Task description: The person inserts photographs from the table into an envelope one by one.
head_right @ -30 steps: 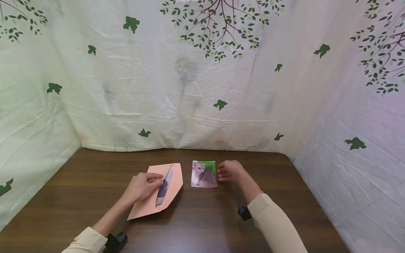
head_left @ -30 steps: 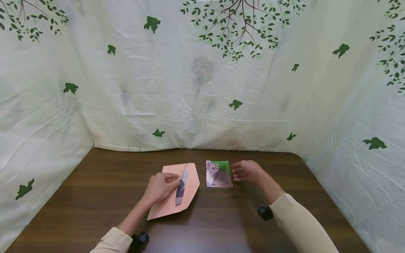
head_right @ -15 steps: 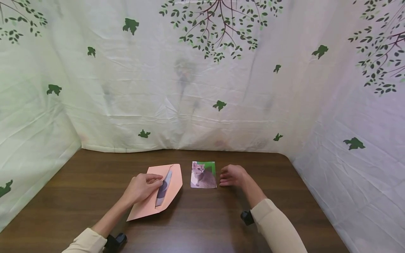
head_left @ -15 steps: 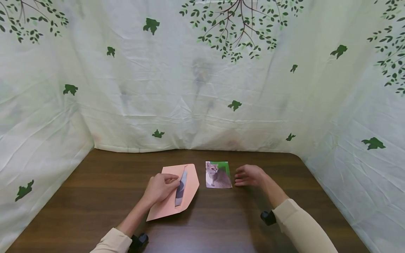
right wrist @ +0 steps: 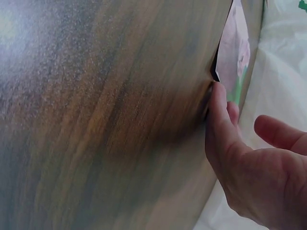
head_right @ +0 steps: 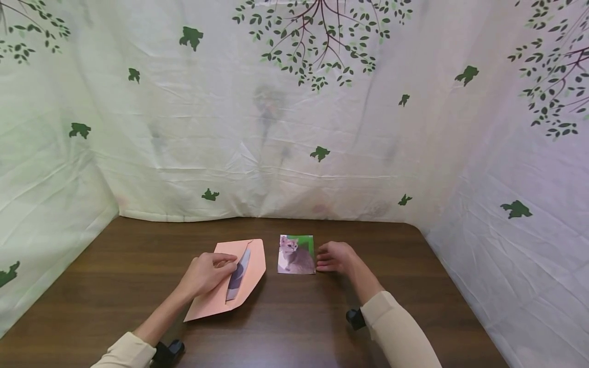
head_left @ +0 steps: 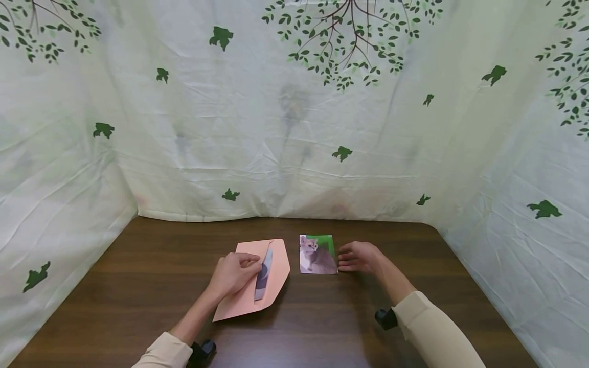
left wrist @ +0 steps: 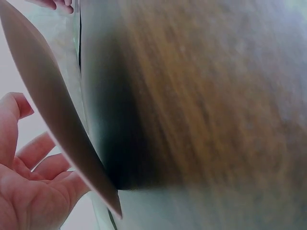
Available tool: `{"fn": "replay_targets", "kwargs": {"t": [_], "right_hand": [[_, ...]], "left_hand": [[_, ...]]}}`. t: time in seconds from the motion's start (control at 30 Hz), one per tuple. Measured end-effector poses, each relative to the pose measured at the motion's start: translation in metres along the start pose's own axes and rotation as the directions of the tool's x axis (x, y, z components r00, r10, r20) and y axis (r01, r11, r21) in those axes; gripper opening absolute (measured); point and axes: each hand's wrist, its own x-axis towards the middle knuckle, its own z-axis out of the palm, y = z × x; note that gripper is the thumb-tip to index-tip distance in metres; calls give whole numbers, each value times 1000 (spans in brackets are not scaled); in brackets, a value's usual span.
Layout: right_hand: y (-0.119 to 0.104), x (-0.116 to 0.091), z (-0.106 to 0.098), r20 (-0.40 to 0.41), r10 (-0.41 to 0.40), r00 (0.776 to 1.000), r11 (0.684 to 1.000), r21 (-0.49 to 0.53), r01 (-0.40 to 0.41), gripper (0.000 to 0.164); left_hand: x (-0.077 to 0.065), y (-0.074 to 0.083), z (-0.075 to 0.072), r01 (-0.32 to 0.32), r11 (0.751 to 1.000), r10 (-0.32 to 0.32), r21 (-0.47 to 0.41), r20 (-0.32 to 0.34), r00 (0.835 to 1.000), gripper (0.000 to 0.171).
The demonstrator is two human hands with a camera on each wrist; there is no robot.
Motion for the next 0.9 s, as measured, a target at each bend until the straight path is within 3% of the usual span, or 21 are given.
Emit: {"fn": "replay_targets", "kwargs": {"t": [0.27, 0.7, 0.9], "right_hand": [[3, 2, 1, -32, 12, 999, 999, 33, -11, 45], [0, 0, 10, -28, 1, 1000, 1000, -26, -2, 44], [2, 1, 12, -17, -2, 1000, 1000, -2, 2, 45]], "left_hand": [[-1, 0, 1, -1, 1000, 1, -8, -4, 1000, 26], [-2, 1, 0, 13, 1000, -13, -4, 2, 1000, 27], [-2, 0, 1, 6, 1000, -6, -7, -7, 1000, 27]]}}
